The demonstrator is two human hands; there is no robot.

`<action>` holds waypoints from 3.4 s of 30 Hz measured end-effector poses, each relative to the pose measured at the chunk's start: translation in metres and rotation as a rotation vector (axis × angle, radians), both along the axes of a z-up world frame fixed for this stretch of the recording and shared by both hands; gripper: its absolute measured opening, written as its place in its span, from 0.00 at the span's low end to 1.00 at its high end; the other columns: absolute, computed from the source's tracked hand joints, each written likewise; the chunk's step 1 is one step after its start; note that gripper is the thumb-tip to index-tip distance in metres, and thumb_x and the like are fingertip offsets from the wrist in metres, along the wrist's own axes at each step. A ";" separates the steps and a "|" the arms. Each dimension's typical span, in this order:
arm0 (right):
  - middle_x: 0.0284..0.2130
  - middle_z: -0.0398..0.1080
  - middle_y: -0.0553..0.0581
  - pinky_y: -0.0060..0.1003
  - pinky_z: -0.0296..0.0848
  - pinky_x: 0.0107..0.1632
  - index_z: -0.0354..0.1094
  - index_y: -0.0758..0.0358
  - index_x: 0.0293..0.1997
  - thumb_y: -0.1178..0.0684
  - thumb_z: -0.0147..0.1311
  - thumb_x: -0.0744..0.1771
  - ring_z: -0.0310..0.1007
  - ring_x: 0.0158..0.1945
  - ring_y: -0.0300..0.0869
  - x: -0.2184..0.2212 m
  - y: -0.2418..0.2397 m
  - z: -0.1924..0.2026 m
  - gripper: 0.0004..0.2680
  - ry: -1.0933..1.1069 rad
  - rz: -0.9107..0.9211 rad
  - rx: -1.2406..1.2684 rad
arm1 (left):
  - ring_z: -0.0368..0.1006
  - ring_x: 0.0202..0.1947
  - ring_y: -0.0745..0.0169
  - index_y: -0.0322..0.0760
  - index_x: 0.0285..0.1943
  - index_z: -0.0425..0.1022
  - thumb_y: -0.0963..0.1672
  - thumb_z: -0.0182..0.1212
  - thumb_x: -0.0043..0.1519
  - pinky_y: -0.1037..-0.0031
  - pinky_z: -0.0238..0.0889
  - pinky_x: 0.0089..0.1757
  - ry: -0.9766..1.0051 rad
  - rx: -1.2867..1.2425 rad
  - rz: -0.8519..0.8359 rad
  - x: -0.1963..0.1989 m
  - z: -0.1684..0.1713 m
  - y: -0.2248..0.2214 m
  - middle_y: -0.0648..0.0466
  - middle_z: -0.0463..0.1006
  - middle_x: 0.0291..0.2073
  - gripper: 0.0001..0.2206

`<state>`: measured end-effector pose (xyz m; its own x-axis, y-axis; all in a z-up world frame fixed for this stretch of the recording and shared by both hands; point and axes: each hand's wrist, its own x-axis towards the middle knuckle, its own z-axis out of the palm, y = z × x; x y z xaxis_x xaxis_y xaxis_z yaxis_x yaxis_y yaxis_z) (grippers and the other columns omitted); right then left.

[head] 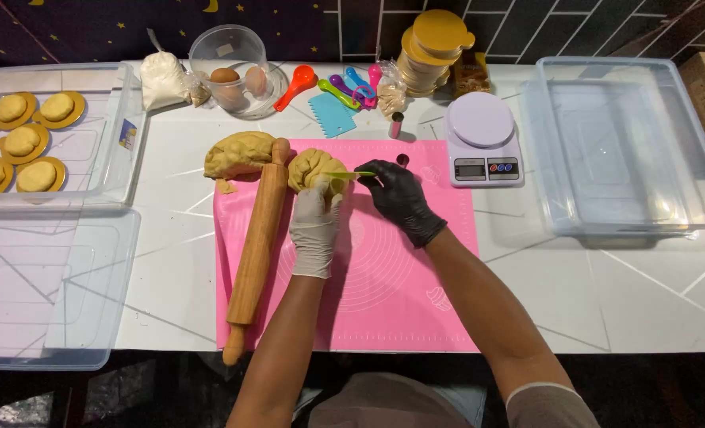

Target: Cutting dough into portions using a scraper, weighing them on a digital scale, and rolling them out with a rolling pin.

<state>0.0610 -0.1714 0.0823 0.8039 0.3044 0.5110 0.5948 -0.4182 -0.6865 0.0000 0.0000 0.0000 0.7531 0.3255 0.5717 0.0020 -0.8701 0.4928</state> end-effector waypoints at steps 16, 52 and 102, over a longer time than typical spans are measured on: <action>0.42 0.78 0.50 0.65 0.68 0.59 0.71 0.46 0.51 0.51 0.55 0.69 0.77 0.53 0.51 0.010 0.023 0.037 0.06 0.132 0.057 -0.506 | 0.74 0.44 0.44 0.47 0.49 0.82 0.45 0.76 0.52 0.63 0.71 0.46 -0.050 -0.215 0.048 0.000 -0.015 -0.005 0.50 0.70 0.43 0.16; 0.36 0.80 0.61 0.58 0.77 0.50 0.72 0.55 0.50 0.52 0.55 0.66 0.80 0.45 0.61 -0.022 0.032 0.020 0.08 0.306 -0.051 -0.410 | 0.70 0.60 0.41 0.49 0.65 0.70 0.50 0.76 0.53 0.56 0.68 0.57 0.137 -0.170 0.042 -0.010 0.017 -0.010 0.45 0.66 0.61 0.30; 0.42 0.78 0.67 0.56 0.75 0.53 0.73 0.62 0.54 0.54 0.57 0.64 0.79 0.49 0.62 0.022 0.059 0.031 0.13 0.467 0.168 -0.449 | 0.75 0.52 0.40 0.33 0.69 0.68 0.40 0.71 0.51 0.60 0.73 0.51 -0.127 -0.195 -0.026 -0.046 0.018 -0.001 0.42 0.74 0.51 0.33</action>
